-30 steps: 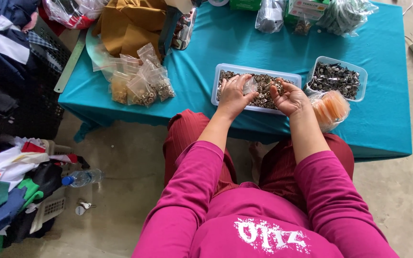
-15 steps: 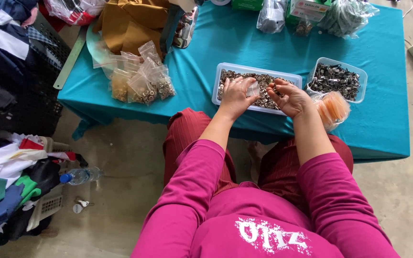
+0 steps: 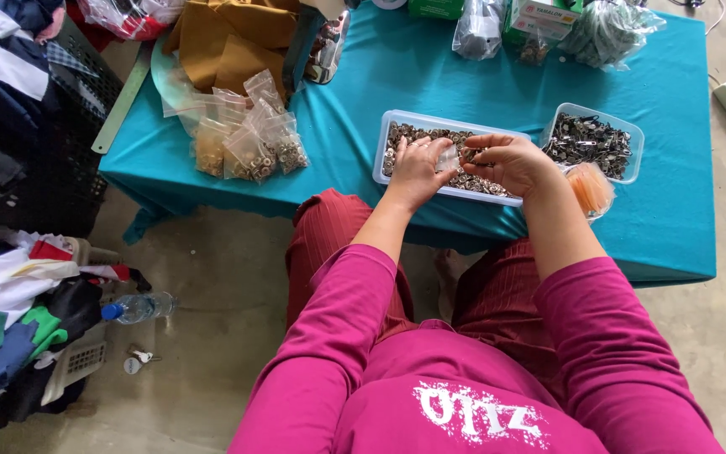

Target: Sorting small metal eyelets from a tray and placing them into small plastic bags.

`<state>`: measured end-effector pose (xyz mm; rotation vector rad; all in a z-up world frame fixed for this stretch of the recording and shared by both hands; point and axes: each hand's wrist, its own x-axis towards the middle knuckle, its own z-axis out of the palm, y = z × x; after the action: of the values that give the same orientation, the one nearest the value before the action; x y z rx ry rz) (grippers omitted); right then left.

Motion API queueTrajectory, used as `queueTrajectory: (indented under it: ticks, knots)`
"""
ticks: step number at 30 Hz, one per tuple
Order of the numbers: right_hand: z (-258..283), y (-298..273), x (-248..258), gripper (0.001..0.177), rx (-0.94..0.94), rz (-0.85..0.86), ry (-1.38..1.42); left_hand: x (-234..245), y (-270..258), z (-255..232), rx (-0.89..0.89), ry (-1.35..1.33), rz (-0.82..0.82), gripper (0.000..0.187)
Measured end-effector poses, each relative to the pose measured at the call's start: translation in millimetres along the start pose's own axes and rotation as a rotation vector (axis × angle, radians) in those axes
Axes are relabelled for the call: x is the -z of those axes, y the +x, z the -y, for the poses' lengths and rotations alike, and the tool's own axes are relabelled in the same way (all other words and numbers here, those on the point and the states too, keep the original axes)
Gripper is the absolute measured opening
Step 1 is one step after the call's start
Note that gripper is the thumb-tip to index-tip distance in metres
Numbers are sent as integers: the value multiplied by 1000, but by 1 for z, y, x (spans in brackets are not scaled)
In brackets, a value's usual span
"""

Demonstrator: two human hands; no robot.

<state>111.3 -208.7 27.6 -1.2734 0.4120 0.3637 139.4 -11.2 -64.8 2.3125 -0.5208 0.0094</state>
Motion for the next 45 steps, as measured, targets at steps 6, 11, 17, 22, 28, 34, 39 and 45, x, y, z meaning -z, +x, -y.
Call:
queueTrajectory:
  ticks: [6,11,17,22,28,34,39,45]
  knots:
    - [7,-1,-10,33,18,5,-23,-1,1,-1,-2,4,11,55]
    - [8,-3,-11,38,18,28,-12,4,-1,-4,-3,-3,8,51]
    - [6,-1,-9,38,20,20,4,6,-1,-6,-4,-6,-4,51]
    - [5,-4,-13,37,54,-19,-41,6,-1,-6,-5,-4,-2,51]
    - [2,-3,-16,37,103,-49,-115,5,-1,-7,7,-12,-2,46]
    - [-2,3,-13,34,114,-71,-154,4,-1,-5,-7,-2,-7,48]
    - [4,-4,-19,32,91,-62,-151,3,-1,-4,-19,-3,-17,50]
    - [6,-6,-18,32,73,-50,-152,-2,0,-2,-15,-14,-15,51]
